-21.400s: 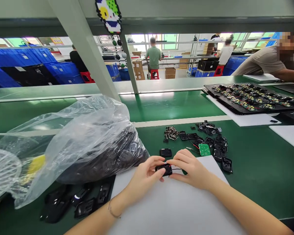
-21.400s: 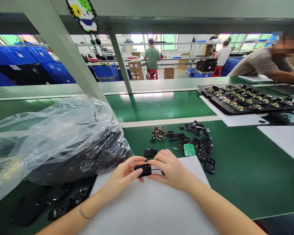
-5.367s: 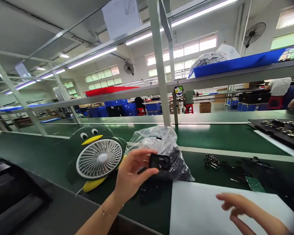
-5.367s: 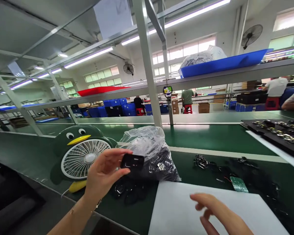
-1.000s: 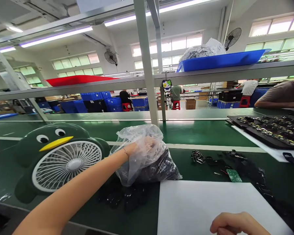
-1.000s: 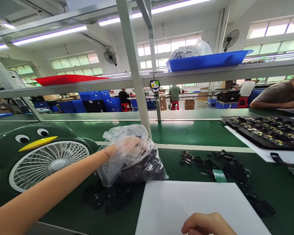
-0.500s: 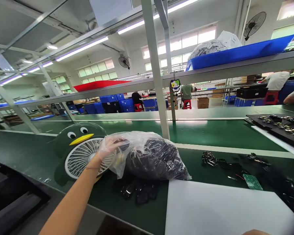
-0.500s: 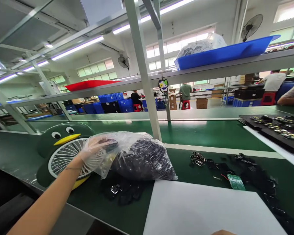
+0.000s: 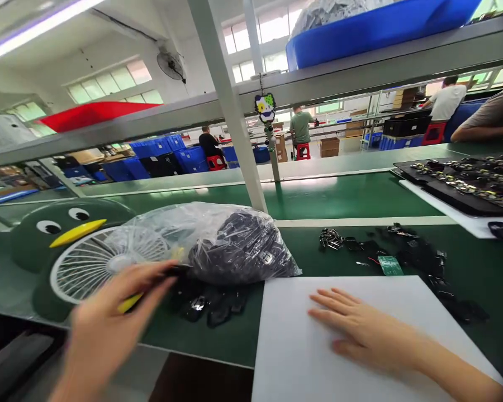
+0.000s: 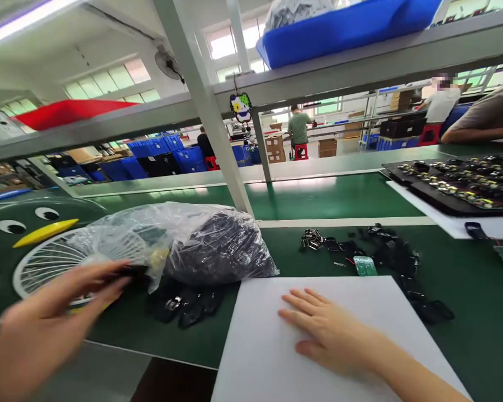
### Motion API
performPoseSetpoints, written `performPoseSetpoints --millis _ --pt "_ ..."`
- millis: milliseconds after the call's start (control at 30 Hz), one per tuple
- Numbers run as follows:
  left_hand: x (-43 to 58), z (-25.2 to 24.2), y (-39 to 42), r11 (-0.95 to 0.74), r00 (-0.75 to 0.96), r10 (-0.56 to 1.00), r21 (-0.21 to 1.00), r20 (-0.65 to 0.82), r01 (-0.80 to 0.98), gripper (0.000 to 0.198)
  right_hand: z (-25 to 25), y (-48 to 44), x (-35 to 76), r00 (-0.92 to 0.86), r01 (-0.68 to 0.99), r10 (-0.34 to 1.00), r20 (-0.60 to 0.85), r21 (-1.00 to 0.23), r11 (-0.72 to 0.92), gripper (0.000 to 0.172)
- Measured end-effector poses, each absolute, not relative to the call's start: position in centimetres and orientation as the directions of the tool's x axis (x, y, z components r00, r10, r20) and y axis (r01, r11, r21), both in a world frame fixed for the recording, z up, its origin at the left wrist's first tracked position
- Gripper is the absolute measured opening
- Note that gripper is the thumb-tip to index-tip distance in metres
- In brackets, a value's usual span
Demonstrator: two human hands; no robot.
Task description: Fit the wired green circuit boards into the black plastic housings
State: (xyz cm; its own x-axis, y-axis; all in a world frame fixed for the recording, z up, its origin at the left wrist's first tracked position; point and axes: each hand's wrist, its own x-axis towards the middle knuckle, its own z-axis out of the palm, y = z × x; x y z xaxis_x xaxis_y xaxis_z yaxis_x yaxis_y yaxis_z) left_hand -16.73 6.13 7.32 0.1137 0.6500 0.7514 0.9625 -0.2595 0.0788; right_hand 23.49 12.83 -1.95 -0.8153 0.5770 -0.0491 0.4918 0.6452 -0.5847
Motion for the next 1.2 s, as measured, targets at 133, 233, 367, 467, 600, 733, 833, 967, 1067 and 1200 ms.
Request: performPoseSetpoints --millis 133,233,367,467,600,733,833,967,1067,1200 --pt "-4.0 3.0 10.2 -0.728 0.723 0.289 -0.346 0.627 0.592 0.025 -2.9 15.4 22.4 -0.829 0.408 0.558 -0.042 -0.728 0.551 0.045" --pt "0.8 -0.8 13.0 -0.812 0.850 0.089 -0.457 0.519 0.364 0.021 -3.4 17.5 22.7 -0.624 0.339 0.781 -0.005 -0.903 0.265 0.034" --pt "2.2 -3.8 14.7 -0.891 0.844 0.121 -0.317 0.522 0.324 0.024 -4.1 19.4 23.7 -0.420 0.299 0.907 -0.022 -0.947 0.116 0.041" --pt "1.5 -3.7 14.6 -0.912 0.787 0.316 -0.061 0.531 0.407 0.026 -4.1 19.0 24.3 -0.510 0.307 0.860 -0.035 -0.941 0.143 0.029" --pt "0.4 -2.6 14.7 -0.919 0.846 0.392 0.106 0.363 0.380 0.012 -3.2 17.8 24.5 -0.732 0.346 0.680 0.039 -0.839 0.420 0.034" --pt "-0.2 -2.5 15.3 -0.840 0.805 0.534 0.275 0.257 0.469 0.045 -3.2 17.3 24.1 -0.774 0.416 0.632 0.020 -0.736 0.533 0.061" --pt "-0.3 -2.8 15.4 -0.833 0.803 0.545 0.268 0.240 0.485 0.047 -3.7 17.4 23.8 -0.774 0.435 0.633 0.028 -0.703 0.563 0.051" --pt "-0.2 -2.9 15.2 -0.837 0.805 0.539 0.262 0.246 0.480 0.040 -4.2 17.5 23.8 -0.769 0.428 0.637 0.050 -0.700 0.572 0.045" --pt "0.1 -2.9 15.0 -0.838 0.802 0.535 0.285 0.267 0.465 0.036 -4.3 17.6 23.9 -0.765 0.421 0.641 0.061 -0.705 0.570 0.045" --pt "0.4 -3.1 14.8 -0.826 0.780 0.549 0.336 0.300 0.451 0.031 -4.4 17.6 23.9 -0.764 0.426 0.642 0.056 -0.704 0.568 0.045"
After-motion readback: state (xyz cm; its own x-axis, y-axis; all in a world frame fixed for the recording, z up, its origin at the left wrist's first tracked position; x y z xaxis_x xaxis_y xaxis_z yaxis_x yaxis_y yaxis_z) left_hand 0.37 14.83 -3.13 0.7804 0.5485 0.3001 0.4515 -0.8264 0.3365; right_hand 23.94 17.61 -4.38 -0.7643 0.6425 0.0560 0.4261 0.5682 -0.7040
